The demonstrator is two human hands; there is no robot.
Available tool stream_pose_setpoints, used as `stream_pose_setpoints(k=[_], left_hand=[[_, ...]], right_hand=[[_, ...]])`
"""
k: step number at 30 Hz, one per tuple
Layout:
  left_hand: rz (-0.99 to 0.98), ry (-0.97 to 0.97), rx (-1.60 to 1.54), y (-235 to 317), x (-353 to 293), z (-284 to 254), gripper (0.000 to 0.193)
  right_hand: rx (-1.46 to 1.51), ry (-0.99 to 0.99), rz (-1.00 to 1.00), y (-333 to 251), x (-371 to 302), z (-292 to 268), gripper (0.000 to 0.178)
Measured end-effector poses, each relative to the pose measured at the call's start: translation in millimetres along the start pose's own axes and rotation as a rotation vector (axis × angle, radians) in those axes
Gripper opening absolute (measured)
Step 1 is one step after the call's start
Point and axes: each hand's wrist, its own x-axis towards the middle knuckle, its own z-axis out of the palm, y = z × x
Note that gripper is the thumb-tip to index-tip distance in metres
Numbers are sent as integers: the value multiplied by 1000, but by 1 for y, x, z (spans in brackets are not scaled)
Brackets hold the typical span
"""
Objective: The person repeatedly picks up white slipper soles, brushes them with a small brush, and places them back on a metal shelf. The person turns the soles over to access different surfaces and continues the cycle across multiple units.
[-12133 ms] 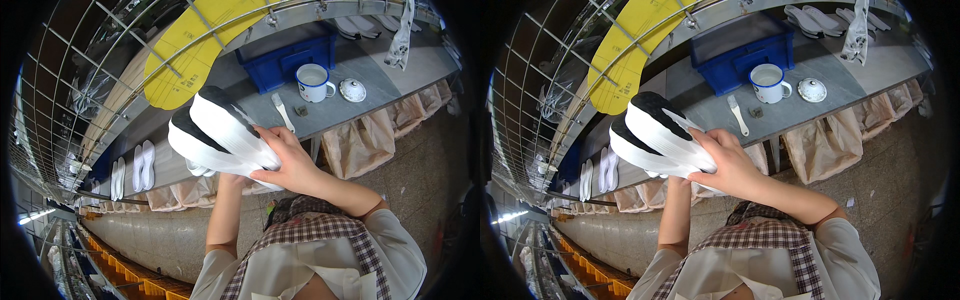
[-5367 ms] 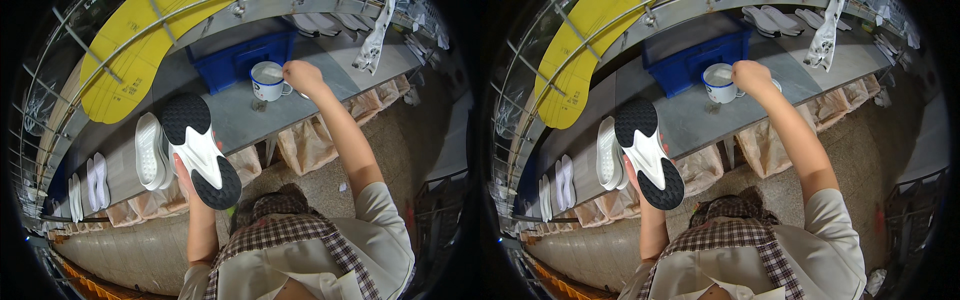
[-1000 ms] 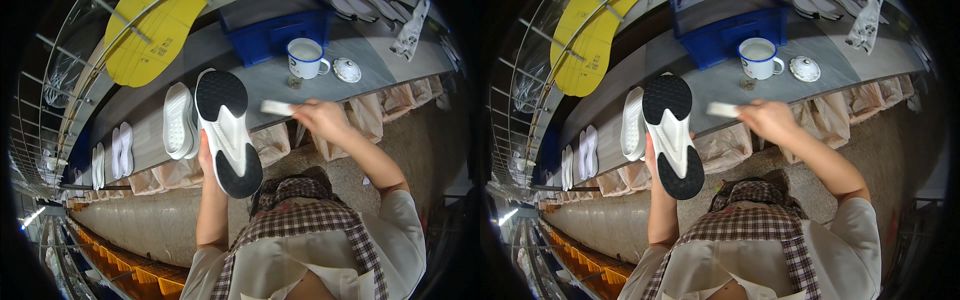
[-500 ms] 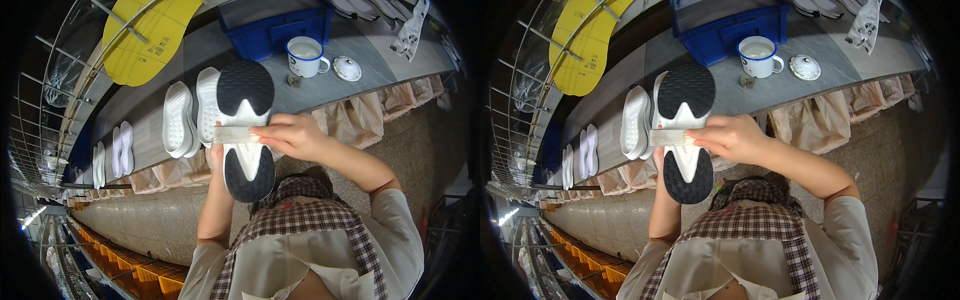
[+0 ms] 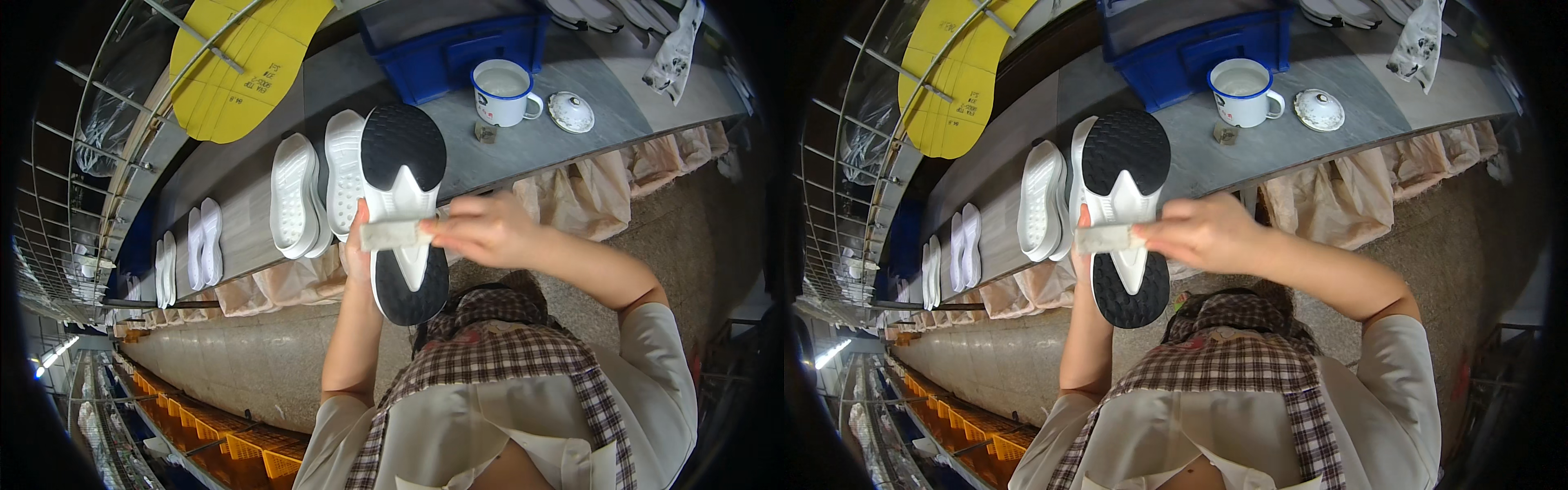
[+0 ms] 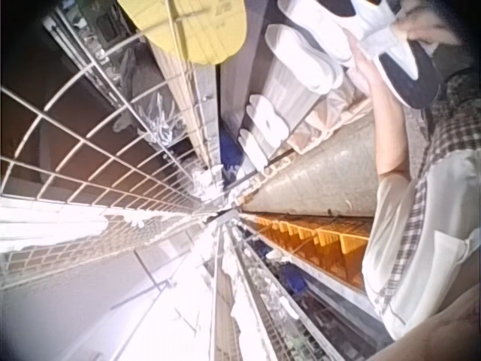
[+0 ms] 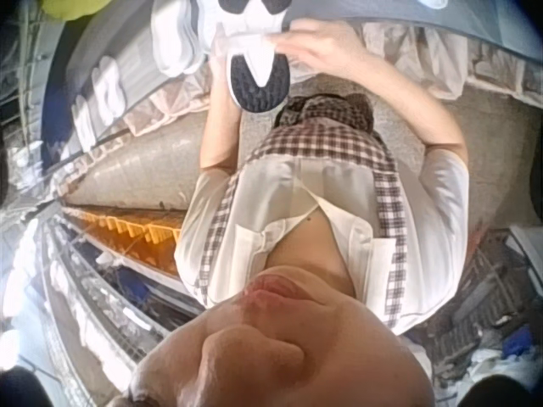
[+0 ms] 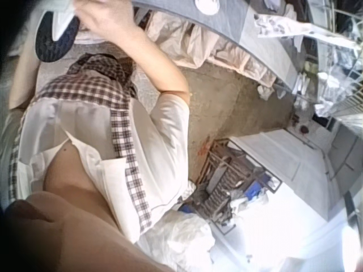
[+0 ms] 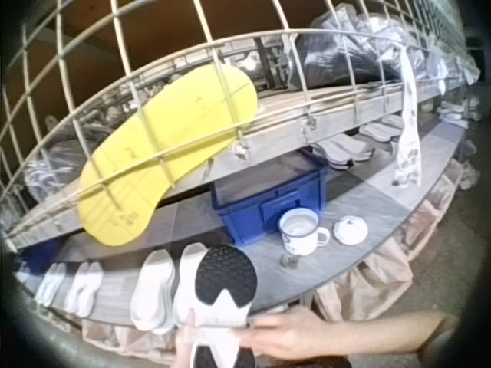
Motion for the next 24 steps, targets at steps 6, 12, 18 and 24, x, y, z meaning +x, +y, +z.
stream_pose_setpoints(k=[6,12,18,24], left_hand=[[34,-83,-23,3,-2,11,64],[127,25,62,8,-2,6,64],[202,-179,143,27,-13,3,71],[270,115,43,18,-9,10,65]], right_hand=[[-30,42,10,4,7,-6,25],[-71,-2,36,8,-12,-1,22],[-405,-106,224,43,-24,-32,20],[-85,46,83,10,-23,-4,23]])
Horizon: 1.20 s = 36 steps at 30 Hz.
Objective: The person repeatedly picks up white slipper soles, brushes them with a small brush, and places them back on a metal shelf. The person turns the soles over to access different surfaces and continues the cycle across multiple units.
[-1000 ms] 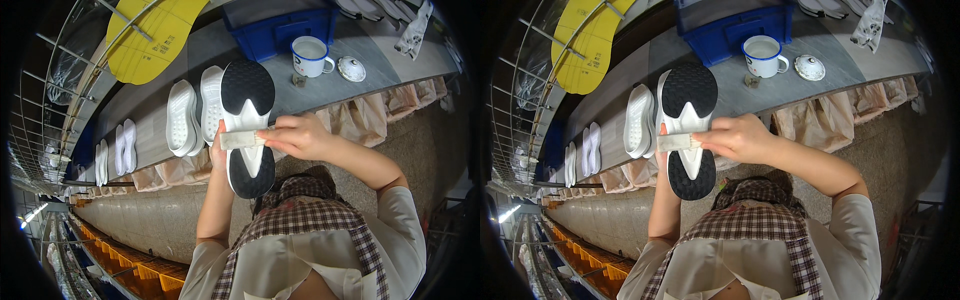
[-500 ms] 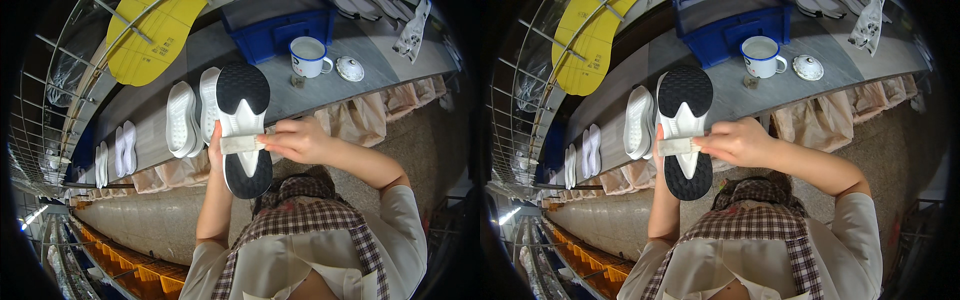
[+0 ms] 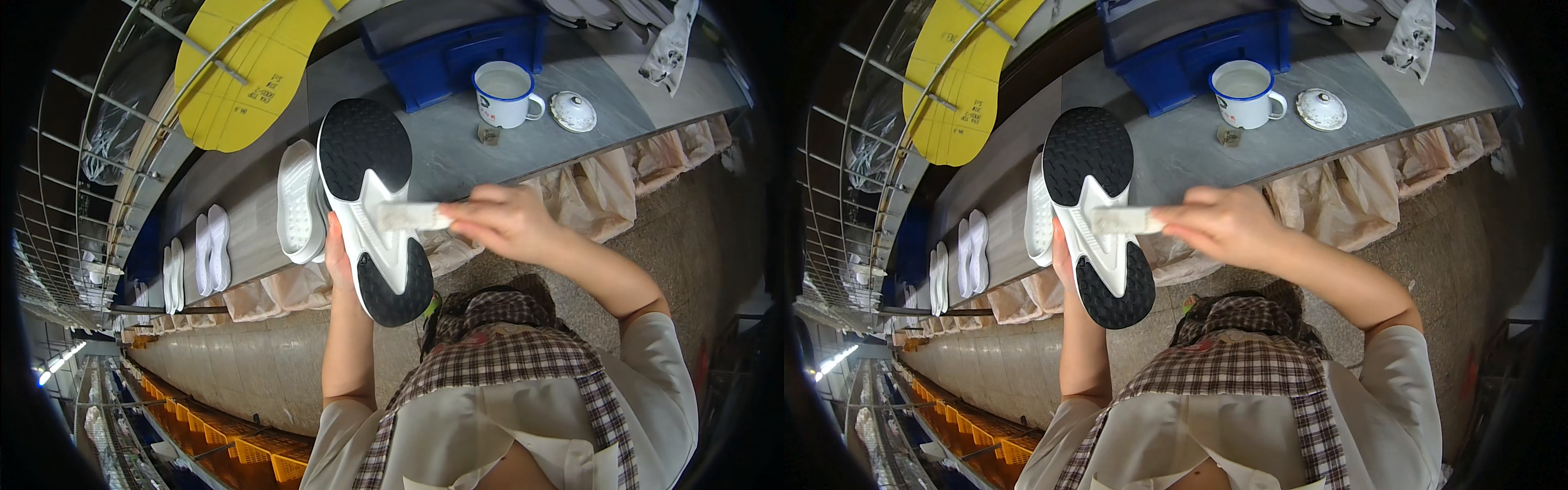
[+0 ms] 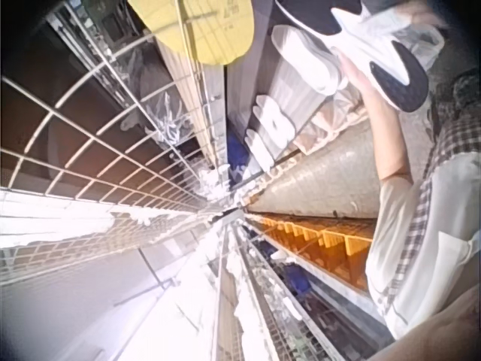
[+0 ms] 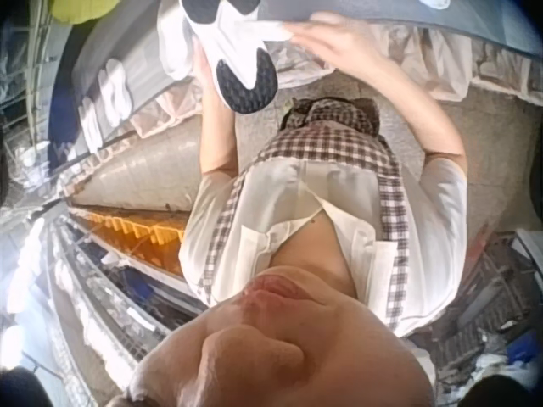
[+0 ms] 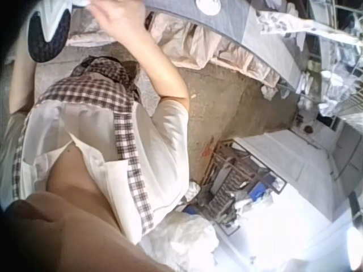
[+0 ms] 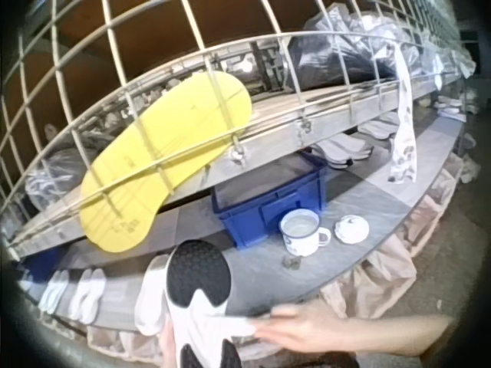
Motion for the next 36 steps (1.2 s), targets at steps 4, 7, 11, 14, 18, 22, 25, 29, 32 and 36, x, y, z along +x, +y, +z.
stream_pose_setpoints(k=[4,7,11,14,18,22,25,29,32,36], left_hand=[[5,-210,54,14,0,-2,65],[40,-153,5,32,-2,-6,66],[34,-219,-40,38,-2,-7,66],[24,-291,-48,39,-2,-4,67],[35,-248,-28,40,0,-5,68],[122,-122,209,48,6,-13,69],[88,-14,408,70,18,-15,51],[31,41,1140,96,62,-8,51],[119,37,1926,91,97,-5,55],[-52,61,2410,72,131,-10,61]], right_hand=[[-195,-154,232,14,-2,-1,26],[-103,-133,509,36,-13,-7,23],[506,-44,744,56,-20,9,29],[797,-85,1106,68,-13,17,29],[865,-27,1237,77,4,34,29],[799,105,1181,85,11,60,32],[702,91,1094,96,10,70,37],[368,-33,903,96,5,68,33],[245,70,728,76,-8,60,27],[212,103,593,45,-46,36,21]])
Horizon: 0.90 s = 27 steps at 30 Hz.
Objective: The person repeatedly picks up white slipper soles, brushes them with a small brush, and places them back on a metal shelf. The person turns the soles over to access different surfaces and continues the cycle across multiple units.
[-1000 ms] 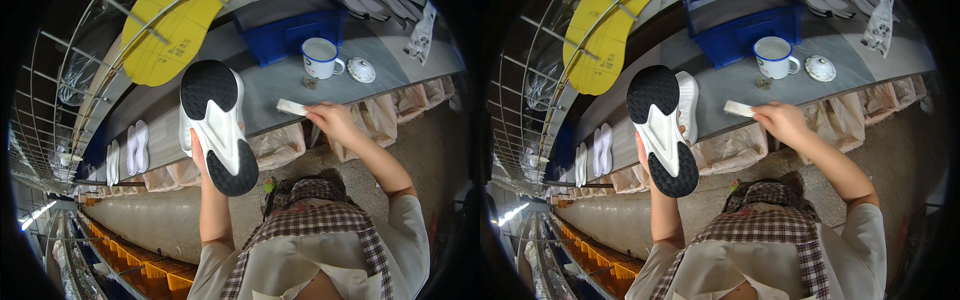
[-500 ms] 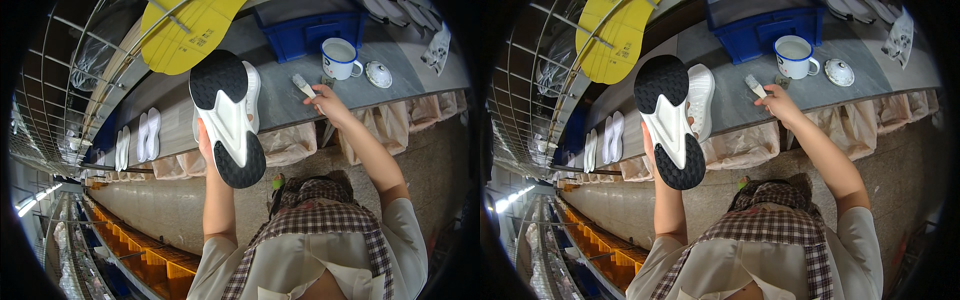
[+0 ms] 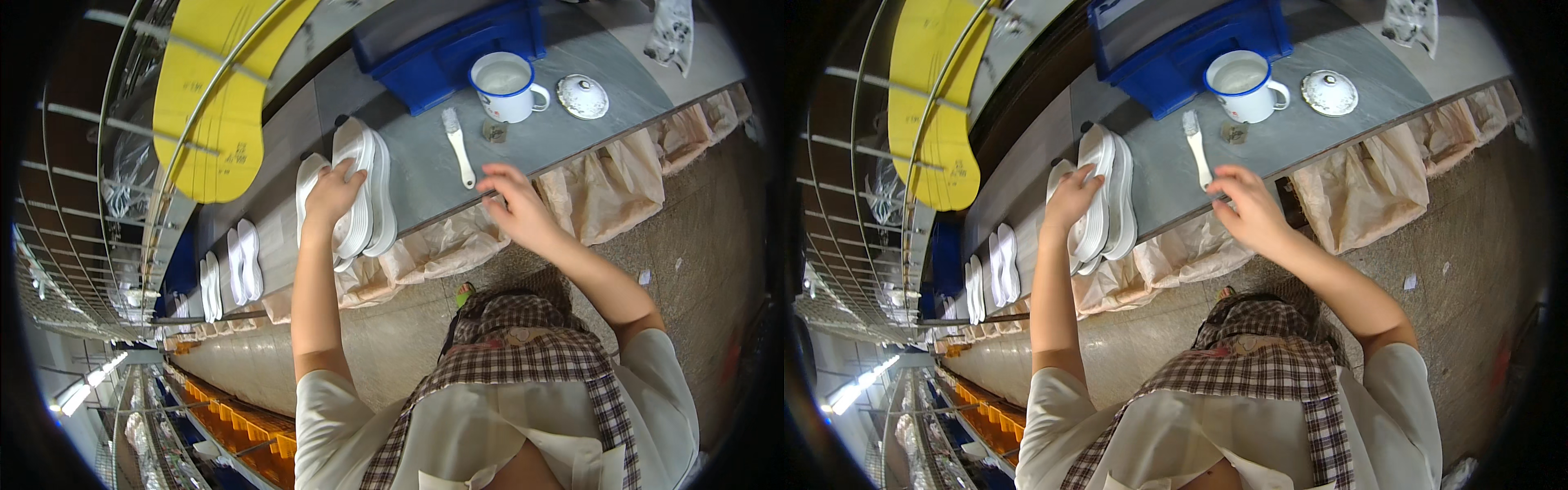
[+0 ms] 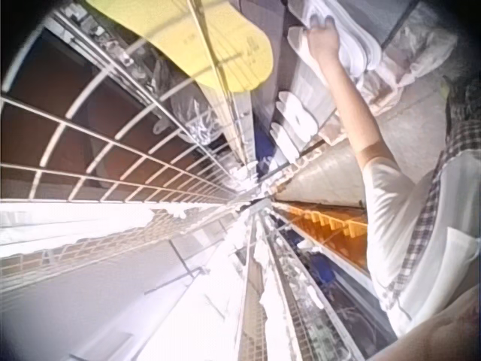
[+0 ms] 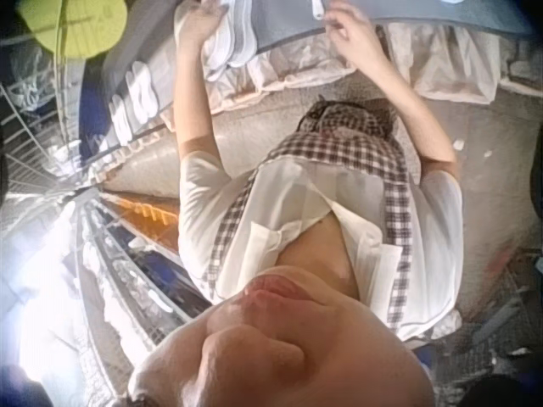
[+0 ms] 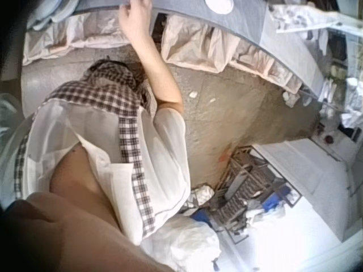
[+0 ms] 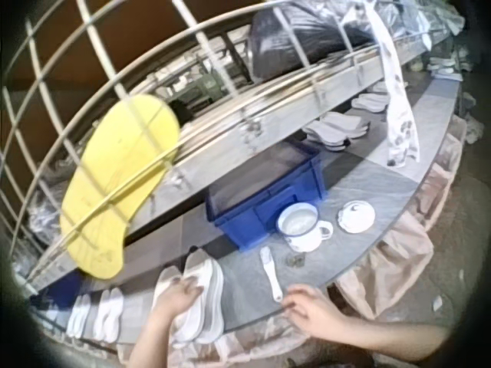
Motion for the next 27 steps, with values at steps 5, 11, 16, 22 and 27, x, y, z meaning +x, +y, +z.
stream_pose_setpoints(k=[5,11,16,22,27], left_hand=[[-40,-147,276,15,17,13,67],[207,300,335,52,-10,-8,59],[712,262,-105,105,-41,8,39],[859,47,-535,176,-71,78,20],[923,-4,-507,223,-83,106,37]], right_hand=[[29,-86,192,6,-53,-31,15],[-4,88,211,12,-98,-39,12],[-2,158,352,4,-130,-30,16],[24,196,642,-12,-185,-27,18],[-84,351,717,-8,-224,-55,16]])
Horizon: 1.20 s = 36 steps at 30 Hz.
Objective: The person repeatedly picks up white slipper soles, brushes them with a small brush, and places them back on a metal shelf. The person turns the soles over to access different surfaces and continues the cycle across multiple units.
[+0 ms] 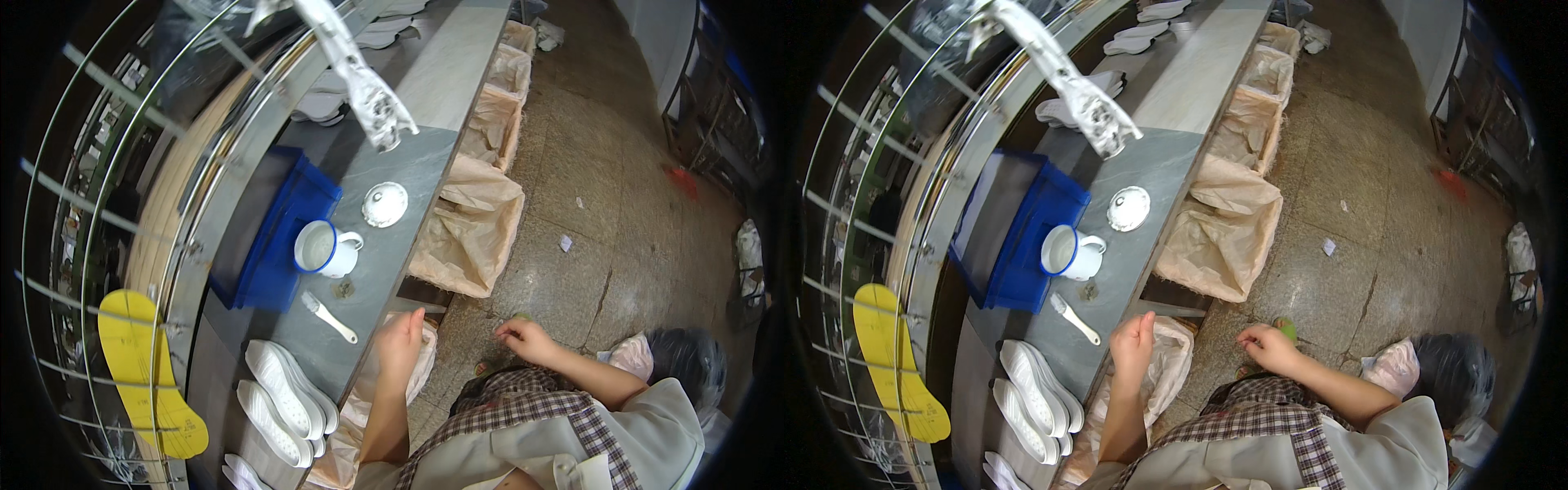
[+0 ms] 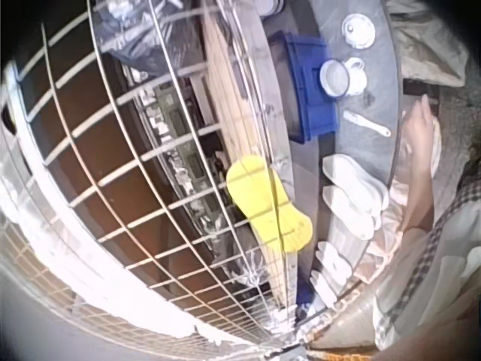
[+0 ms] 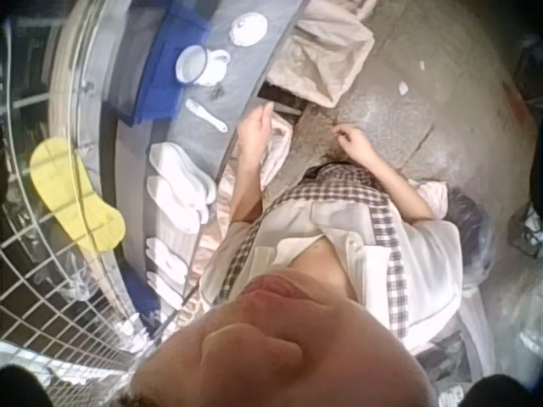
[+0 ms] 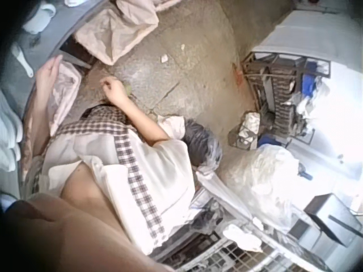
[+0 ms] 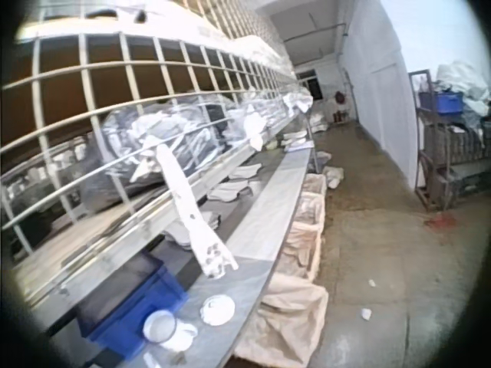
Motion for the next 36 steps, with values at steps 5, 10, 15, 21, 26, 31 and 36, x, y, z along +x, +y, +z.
stream_pose_setpoints(k=[5,10,15,21,26,31,36], left_hand=[[16,-132,-296,30,66,48,53],[66,-77,-347,65,165,110,68],[-190,99,-824,83,301,141,55],[-325,408,-878,38,461,151,57],[-652,572,-1144,-61,581,160,65],[-676,678,-1448,-144,657,182,81],[-788,739,-1420,-183,694,178,60]], right_hand=[[156,112,98,24,18,-56,16],[150,213,38,66,44,-153,16],[211,371,110,124,61,-271,12],[168,397,333,164,111,-351,12],[111,400,304,169,173,-375,14],[122,443,303,167,249,-404,16],[2,331,185,153,317,-435,18]])
